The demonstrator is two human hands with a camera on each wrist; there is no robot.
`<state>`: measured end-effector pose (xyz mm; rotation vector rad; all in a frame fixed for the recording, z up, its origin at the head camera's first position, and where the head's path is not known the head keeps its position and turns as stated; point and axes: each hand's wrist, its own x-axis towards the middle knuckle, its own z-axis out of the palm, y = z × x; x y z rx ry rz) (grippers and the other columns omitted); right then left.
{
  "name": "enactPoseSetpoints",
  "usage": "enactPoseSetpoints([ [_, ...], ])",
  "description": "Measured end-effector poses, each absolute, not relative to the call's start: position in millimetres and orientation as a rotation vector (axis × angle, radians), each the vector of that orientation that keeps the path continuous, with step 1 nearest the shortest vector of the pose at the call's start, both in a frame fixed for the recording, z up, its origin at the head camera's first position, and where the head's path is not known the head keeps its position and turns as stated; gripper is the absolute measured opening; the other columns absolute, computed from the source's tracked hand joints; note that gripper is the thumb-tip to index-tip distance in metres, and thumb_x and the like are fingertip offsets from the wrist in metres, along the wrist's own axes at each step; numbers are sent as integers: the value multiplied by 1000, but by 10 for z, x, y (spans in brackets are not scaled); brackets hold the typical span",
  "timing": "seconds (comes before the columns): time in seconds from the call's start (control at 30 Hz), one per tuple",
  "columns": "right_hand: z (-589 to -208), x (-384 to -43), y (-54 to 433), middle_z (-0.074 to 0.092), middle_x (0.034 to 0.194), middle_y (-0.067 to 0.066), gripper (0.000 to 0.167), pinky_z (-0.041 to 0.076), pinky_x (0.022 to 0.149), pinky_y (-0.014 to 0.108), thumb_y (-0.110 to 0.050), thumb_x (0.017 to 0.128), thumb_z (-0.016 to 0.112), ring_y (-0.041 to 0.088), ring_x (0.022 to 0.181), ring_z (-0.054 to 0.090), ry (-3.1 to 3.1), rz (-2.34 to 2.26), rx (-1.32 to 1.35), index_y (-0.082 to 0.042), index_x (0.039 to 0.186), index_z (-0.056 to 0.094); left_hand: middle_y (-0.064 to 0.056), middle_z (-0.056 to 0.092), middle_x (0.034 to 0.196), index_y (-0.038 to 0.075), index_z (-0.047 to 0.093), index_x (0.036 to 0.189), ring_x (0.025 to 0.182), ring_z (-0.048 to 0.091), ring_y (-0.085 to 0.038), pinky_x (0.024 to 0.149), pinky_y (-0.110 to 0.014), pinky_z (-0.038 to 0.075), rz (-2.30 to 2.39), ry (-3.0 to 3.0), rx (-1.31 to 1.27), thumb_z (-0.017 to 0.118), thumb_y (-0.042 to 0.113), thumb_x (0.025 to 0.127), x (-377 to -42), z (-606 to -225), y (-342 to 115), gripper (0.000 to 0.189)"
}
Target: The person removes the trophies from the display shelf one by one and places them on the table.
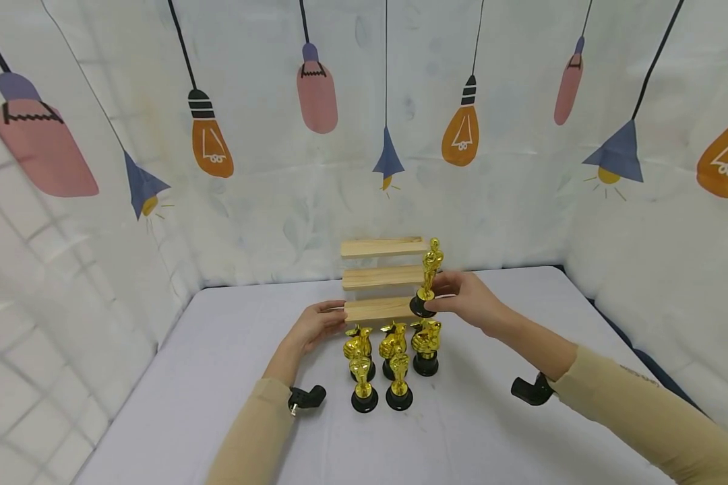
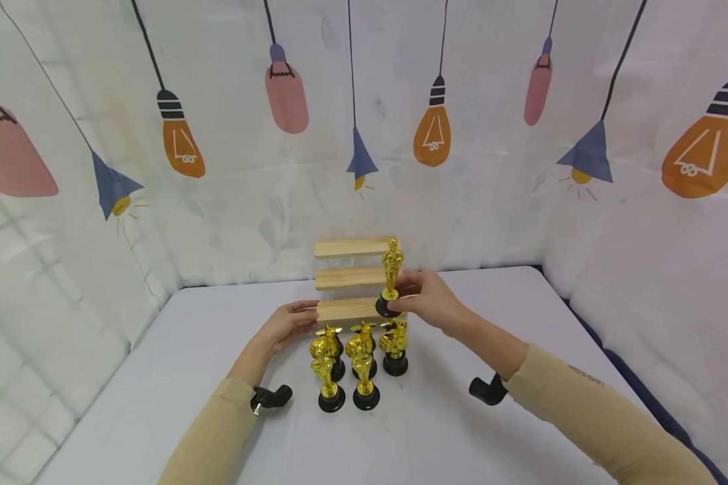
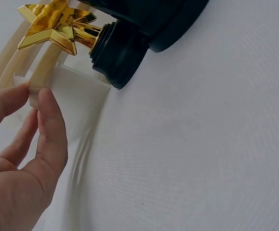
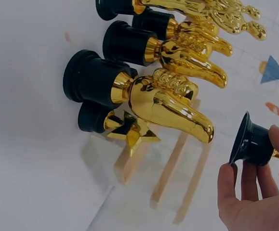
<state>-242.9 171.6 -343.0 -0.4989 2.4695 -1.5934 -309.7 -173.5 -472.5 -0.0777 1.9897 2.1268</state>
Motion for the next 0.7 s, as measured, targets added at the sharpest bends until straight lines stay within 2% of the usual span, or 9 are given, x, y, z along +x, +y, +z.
enactPoseSetpoints([
  [0.5,-3442,-2205,1849,68,120,13,36,55,97,43,-12,93,76,32,119,62,2453,-1582,-548,3,124,66,-20,64,126,-3,57,140,95,69,-19,83,-30,60,2132,1993,-81,71,3,97,-3097,-4727,-1715,46],
  [0.7,-3451,-2116,1918,68,119,15,35,58,92,36,-11,93,76,30,114,65,2430,-1600,-602,5,123,65,-21,64,126,-6,56,140,95,69,-19,83,-31,60,2135,1992,-73,71,4,97,-3092,-4723,-1715,47],
])
